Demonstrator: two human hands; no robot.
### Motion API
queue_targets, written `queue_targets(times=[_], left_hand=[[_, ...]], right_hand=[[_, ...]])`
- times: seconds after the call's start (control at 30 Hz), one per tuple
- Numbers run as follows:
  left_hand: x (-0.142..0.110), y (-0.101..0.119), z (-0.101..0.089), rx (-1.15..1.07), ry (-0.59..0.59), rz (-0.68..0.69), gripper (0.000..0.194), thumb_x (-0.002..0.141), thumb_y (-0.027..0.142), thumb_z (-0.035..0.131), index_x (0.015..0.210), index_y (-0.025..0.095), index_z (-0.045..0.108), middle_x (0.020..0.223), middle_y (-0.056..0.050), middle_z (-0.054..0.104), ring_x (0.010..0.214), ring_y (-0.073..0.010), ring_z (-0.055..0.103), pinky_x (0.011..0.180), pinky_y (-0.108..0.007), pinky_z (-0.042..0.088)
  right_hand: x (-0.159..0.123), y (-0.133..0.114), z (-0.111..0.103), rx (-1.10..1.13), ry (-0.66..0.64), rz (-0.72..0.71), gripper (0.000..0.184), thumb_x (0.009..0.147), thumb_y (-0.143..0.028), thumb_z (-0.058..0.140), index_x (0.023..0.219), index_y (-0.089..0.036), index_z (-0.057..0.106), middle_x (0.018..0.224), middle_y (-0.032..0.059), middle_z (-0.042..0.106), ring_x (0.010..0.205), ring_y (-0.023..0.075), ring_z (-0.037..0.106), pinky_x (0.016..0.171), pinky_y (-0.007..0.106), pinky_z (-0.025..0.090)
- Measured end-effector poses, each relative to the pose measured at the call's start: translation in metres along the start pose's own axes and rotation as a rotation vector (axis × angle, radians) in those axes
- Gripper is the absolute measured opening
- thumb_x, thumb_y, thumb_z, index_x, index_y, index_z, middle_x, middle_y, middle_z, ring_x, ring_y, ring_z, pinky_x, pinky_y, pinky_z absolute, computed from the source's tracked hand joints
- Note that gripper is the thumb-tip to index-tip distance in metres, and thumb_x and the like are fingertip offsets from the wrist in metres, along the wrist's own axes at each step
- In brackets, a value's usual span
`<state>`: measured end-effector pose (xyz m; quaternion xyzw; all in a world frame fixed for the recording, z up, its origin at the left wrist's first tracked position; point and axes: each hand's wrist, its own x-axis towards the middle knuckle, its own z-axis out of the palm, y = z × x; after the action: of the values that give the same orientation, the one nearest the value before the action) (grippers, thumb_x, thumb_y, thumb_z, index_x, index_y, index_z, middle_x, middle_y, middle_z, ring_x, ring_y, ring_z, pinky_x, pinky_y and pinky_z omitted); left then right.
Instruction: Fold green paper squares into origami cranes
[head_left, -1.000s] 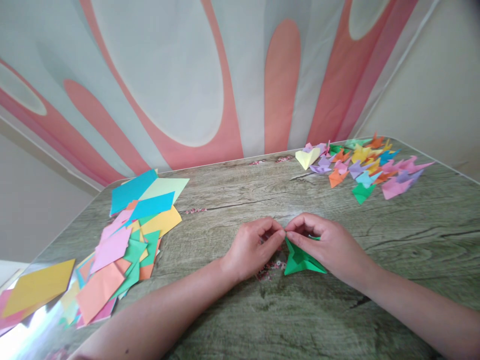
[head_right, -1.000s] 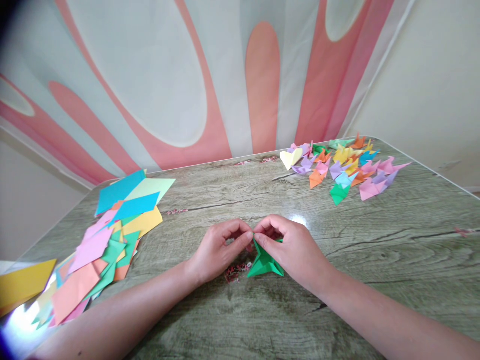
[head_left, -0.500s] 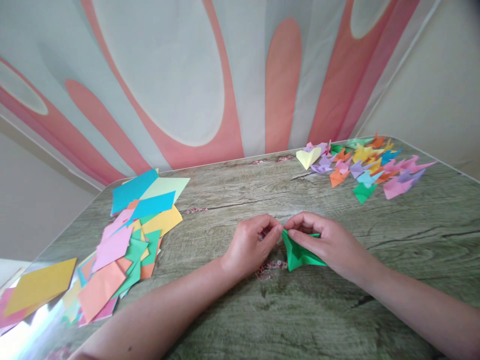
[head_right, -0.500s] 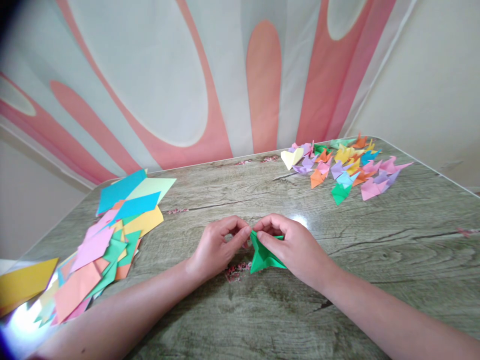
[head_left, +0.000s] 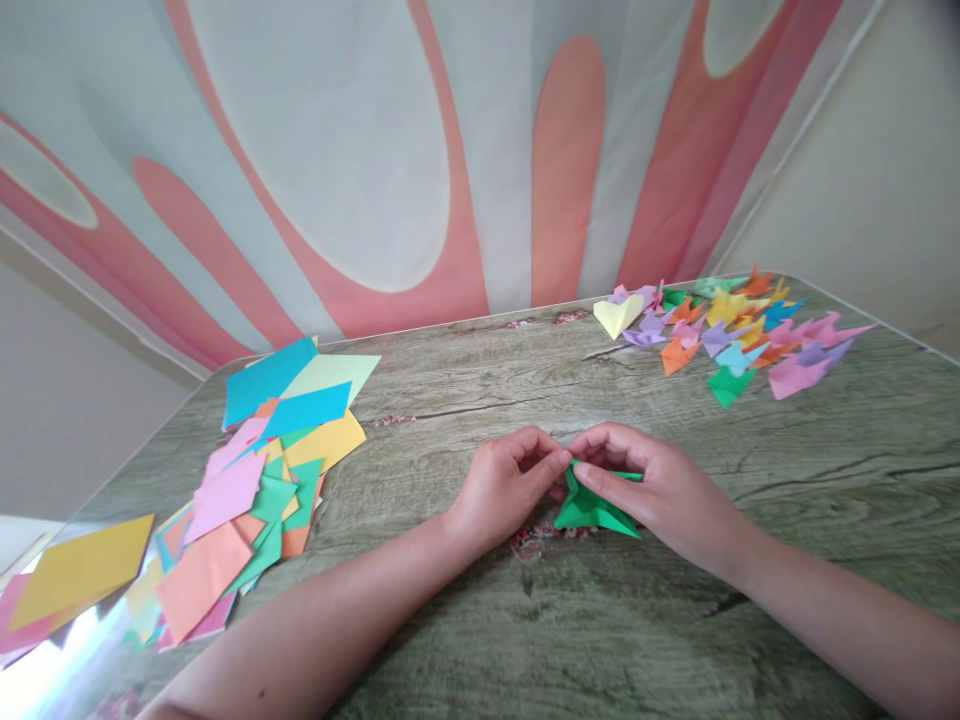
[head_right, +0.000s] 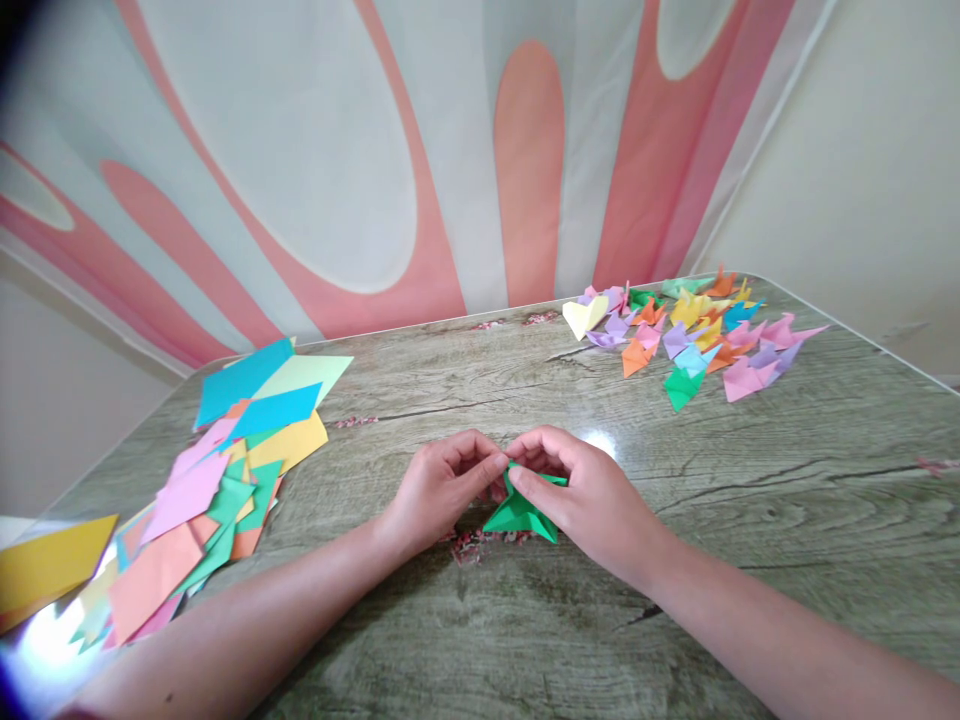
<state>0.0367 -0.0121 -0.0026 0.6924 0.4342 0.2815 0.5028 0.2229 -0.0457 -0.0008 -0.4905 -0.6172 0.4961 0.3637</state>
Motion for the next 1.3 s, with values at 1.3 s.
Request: queue_targets(times=[1.3], left_hand=[[0.01,-0.016,-0.007,-0.294,-0.026,0.071,0.013,0.084,0.022,0.064,0.094,0.015,0.061,0.08,-0.002,0.065,0.07,-0.012,0.064,0.063,-0.022,0.05]], right_hand=[[0.008,0.016,-0.011,-0.194,0.222,-0.161,0.016,0.085,-0.037,0.063,0.081,-0.022,0.067,0.094,0.0034,0.066,0.093,0.0215,0.062,0.086,0.034,0.043]])
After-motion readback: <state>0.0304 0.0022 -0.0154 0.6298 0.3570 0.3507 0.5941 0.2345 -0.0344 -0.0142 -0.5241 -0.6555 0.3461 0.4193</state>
